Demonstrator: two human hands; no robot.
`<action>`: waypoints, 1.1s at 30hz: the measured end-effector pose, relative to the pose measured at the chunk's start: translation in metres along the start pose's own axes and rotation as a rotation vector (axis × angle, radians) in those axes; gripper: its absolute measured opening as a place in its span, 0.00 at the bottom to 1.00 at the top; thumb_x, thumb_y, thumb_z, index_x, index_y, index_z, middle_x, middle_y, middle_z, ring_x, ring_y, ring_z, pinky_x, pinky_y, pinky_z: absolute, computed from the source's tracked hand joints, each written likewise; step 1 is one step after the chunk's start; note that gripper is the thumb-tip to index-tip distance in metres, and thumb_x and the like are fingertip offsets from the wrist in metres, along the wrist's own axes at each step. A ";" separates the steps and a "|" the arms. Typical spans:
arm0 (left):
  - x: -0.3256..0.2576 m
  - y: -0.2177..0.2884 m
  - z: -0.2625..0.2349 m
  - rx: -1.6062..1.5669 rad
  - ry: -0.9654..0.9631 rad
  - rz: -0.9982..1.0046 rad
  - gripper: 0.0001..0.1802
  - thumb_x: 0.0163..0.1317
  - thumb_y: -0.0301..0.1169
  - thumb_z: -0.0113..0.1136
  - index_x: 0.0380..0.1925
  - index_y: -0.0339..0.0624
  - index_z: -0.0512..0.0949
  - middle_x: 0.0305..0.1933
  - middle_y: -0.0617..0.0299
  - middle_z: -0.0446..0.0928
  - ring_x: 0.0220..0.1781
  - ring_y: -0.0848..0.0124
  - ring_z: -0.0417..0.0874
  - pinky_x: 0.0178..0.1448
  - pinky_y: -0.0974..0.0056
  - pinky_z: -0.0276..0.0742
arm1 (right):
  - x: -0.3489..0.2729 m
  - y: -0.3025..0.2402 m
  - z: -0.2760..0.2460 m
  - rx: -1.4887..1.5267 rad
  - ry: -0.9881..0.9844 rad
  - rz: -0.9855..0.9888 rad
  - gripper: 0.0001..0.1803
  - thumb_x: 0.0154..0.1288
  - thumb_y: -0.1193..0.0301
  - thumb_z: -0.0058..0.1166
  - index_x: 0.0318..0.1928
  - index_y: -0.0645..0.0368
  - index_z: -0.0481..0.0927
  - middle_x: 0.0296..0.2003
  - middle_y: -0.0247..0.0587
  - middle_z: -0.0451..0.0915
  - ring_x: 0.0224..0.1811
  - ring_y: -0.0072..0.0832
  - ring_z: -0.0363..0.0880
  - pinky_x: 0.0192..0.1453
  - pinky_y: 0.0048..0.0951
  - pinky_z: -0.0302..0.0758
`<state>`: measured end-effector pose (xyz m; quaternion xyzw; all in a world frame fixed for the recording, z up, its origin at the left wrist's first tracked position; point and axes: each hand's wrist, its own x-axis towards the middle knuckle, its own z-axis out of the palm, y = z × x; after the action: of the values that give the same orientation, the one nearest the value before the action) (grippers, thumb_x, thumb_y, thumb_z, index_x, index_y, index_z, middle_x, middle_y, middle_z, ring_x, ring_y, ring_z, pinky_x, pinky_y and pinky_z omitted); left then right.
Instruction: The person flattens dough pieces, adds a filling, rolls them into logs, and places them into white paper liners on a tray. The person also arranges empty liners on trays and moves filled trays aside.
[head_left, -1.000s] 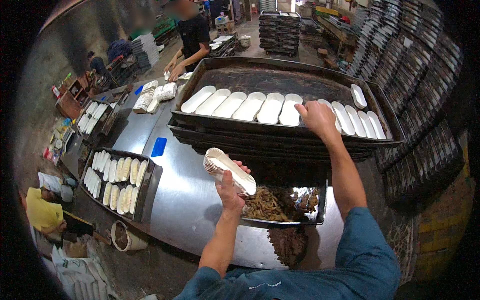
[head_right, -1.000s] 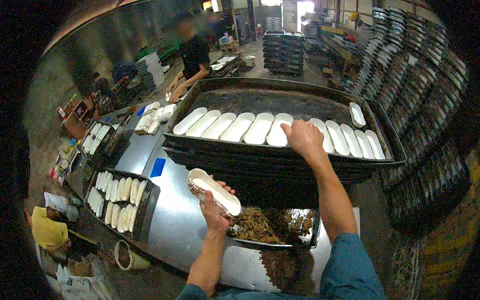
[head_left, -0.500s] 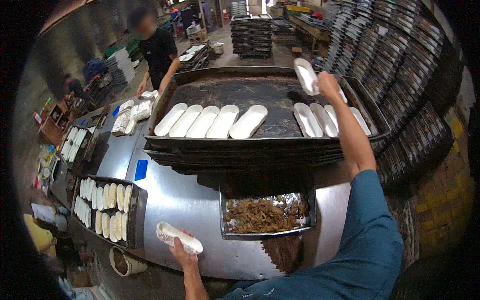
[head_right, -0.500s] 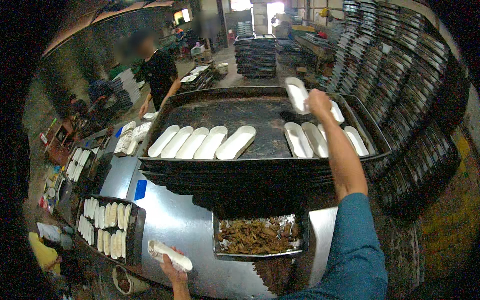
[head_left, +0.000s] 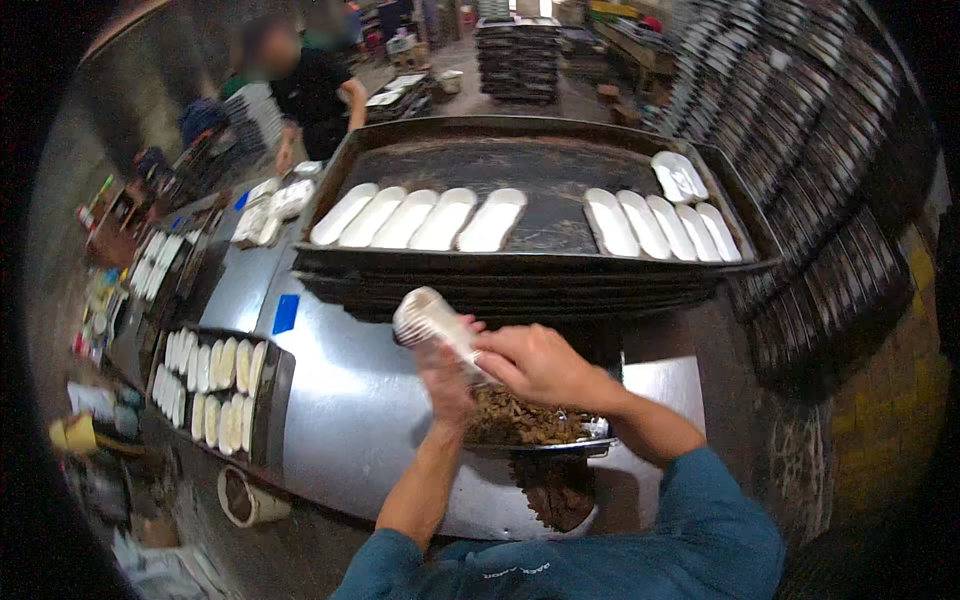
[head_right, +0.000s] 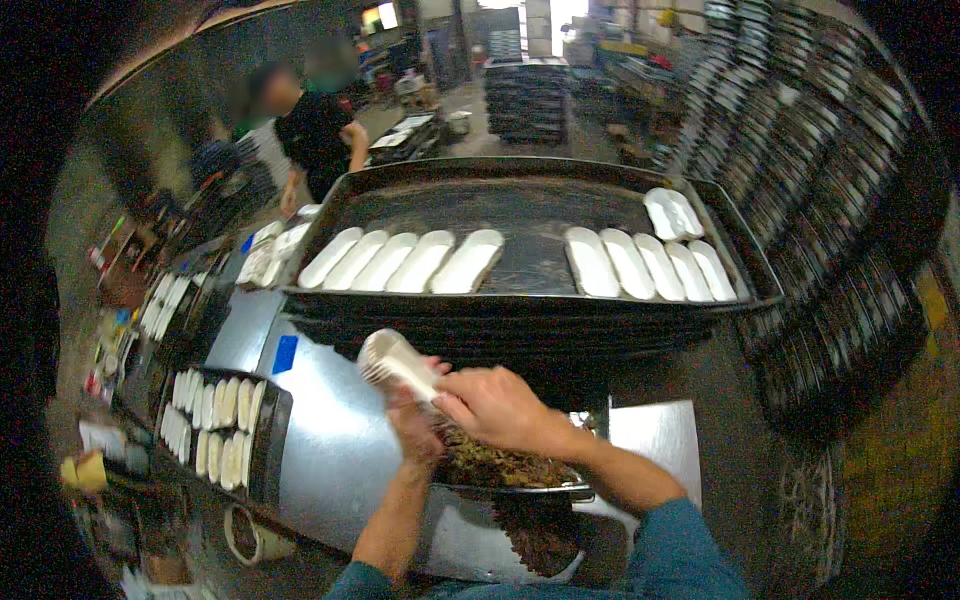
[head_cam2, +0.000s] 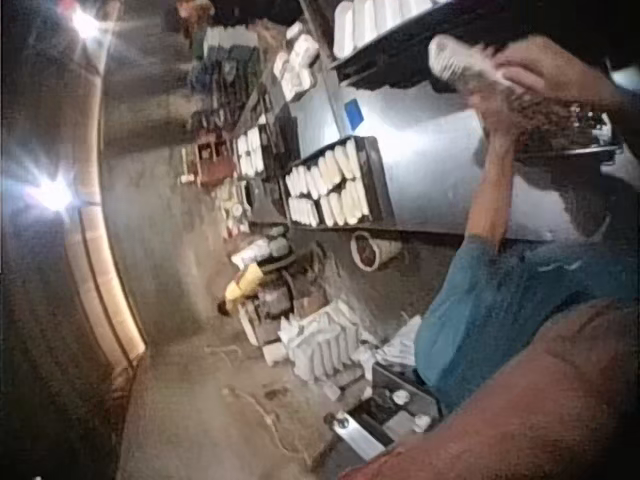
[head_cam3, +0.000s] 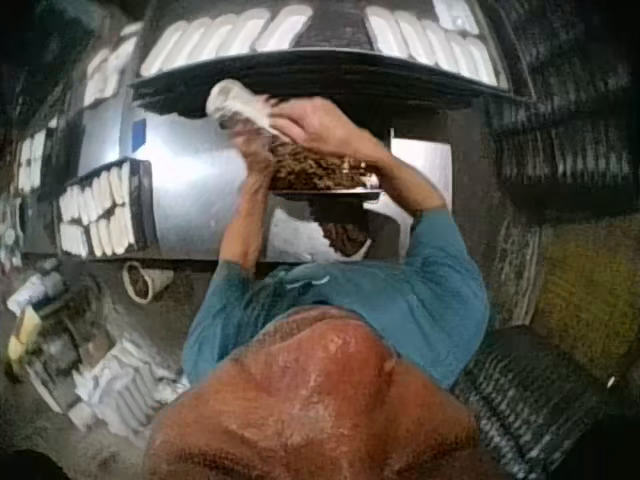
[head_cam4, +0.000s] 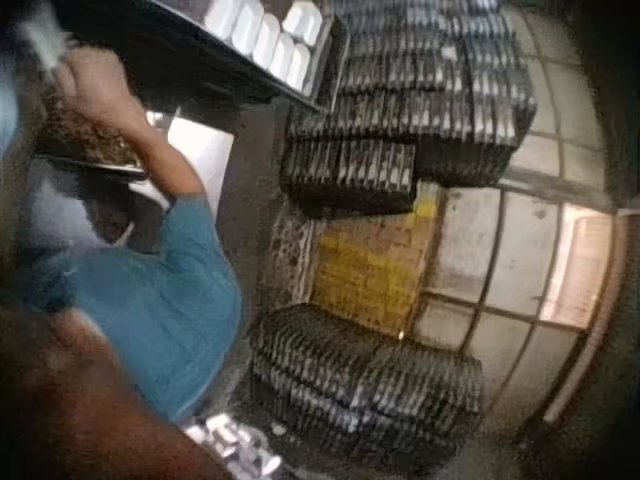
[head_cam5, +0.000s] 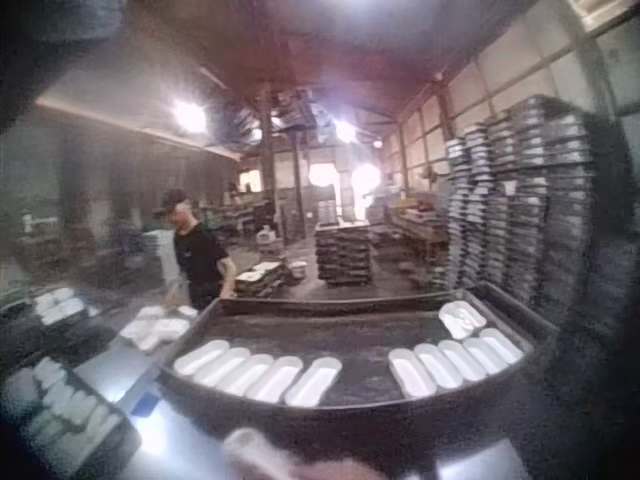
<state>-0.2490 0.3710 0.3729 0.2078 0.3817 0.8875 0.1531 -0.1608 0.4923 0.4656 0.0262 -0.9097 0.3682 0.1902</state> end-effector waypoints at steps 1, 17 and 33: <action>0.000 -0.001 0.012 0.060 -0.032 0.008 0.37 0.63 0.55 0.58 0.56 0.33 0.66 0.50 0.49 0.76 0.47 0.60 0.82 0.53 0.55 0.80 | -0.008 -0.008 0.010 -0.048 -0.059 -0.005 0.12 0.65 0.63 0.54 0.34 0.60 0.82 0.31 0.52 0.82 0.33 0.47 0.82 0.39 0.43 0.78; -0.023 0.017 -0.074 -0.178 0.170 -0.200 0.36 0.58 0.56 0.62 0.51 0.34 0.68 0.41 0.53 0.77 0.41 0.61 0.82 0.45 0.55 0.83 | 0.099 0.217 -0.230 -0.831 0.137 0.513 0.19 0.67 0.60 0.52 0.47 0.63 0.81 0.36 0.51 0.83 0.37 0.36 0.82 0.43 0.33 0.74; -0.075 0.077 -0.243 0.117 0.422 -0.155 0.26 0.67 0.41 0.58 0.58 0.39 0.64 0.48 0.54 0.75 0.47 0.66 0.80 0.47 0.62 0.80 | 0.017 -0.072 0.280 0.258 -0.313 0.171 0.13 0.69 0.68 0.48 0.45 0.65 0.77 0.39 0.58 0.80 0.44 0.48 0.81 0.46 0.38 0.76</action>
<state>-0.3109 0.1392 0.2601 -0.0037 0.4710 0.8732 0.1251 -0.2549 0.2509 0.3354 0.0296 -0.8724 0.4878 0.0099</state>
